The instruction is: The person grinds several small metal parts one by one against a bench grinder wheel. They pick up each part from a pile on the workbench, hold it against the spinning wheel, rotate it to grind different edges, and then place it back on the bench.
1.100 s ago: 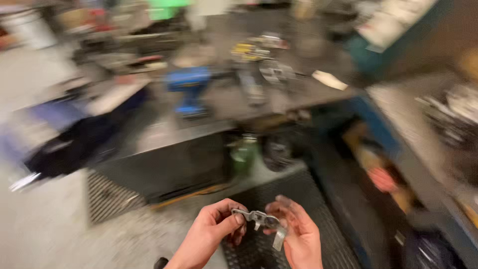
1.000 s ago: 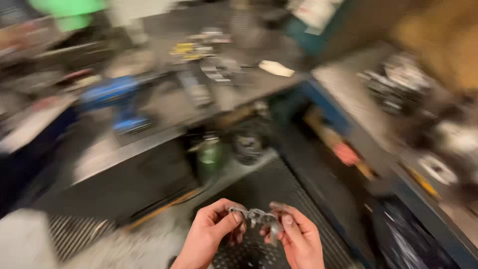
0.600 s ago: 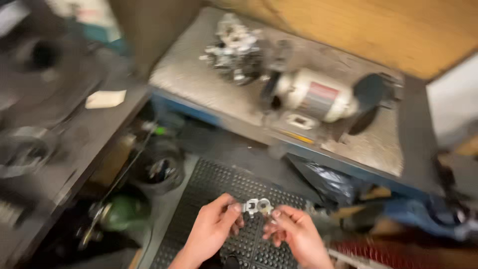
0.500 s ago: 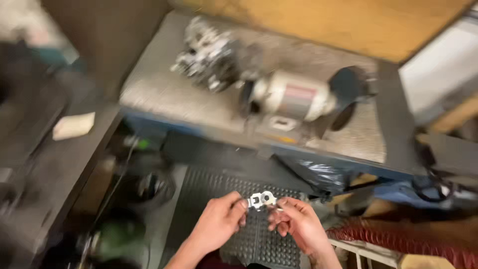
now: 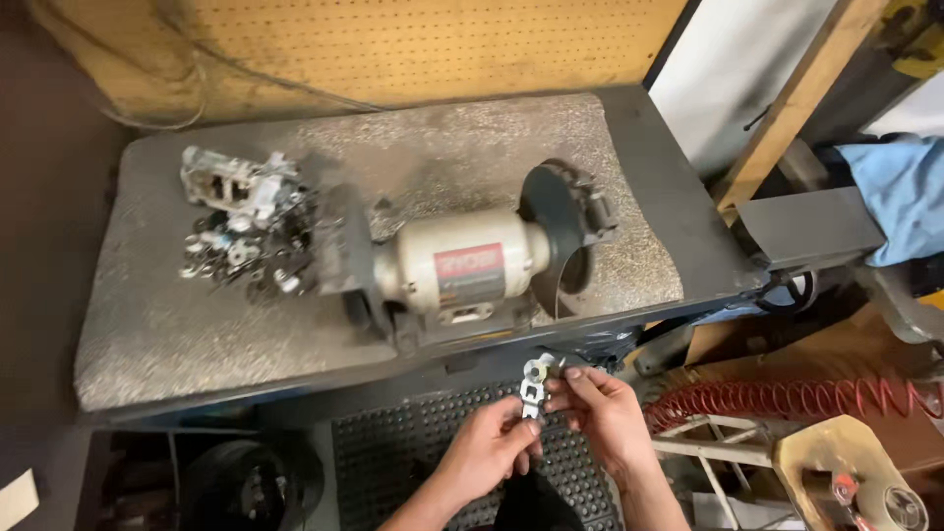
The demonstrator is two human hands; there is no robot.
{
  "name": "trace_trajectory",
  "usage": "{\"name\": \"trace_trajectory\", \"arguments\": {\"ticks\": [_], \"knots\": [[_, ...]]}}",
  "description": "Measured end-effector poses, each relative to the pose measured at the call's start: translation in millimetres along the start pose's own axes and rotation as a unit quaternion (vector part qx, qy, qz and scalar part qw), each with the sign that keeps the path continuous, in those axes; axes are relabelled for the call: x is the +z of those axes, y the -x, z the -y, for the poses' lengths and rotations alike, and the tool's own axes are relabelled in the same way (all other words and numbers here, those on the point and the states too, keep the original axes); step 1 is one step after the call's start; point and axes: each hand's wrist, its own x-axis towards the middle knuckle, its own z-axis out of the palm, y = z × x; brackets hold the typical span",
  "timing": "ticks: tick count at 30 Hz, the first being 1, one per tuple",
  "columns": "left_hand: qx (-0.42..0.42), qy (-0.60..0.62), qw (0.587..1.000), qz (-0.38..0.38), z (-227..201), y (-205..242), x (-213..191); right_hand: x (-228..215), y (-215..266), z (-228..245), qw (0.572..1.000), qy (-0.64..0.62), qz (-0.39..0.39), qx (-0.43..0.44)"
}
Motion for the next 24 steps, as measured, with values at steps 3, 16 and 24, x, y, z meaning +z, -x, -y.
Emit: {"name": "trace_trajectory", "arguments": {"ticks": [3,16,24], "knots": [[0.069,-0.163,0.982,-0.066,-16,-18,16,-12,-24,17,0.996,0.069,-0.005,-0.063],[0.005,0.11,0.965,-0.236,-41,-118,90,-57,-119,112,0.88,0.418,0.134,-0.184],[-0.052,0.09,0.94,-0.324,-79,-136,99,-52,-140,116,0.841,0.483,0.159,-0.184]]}}
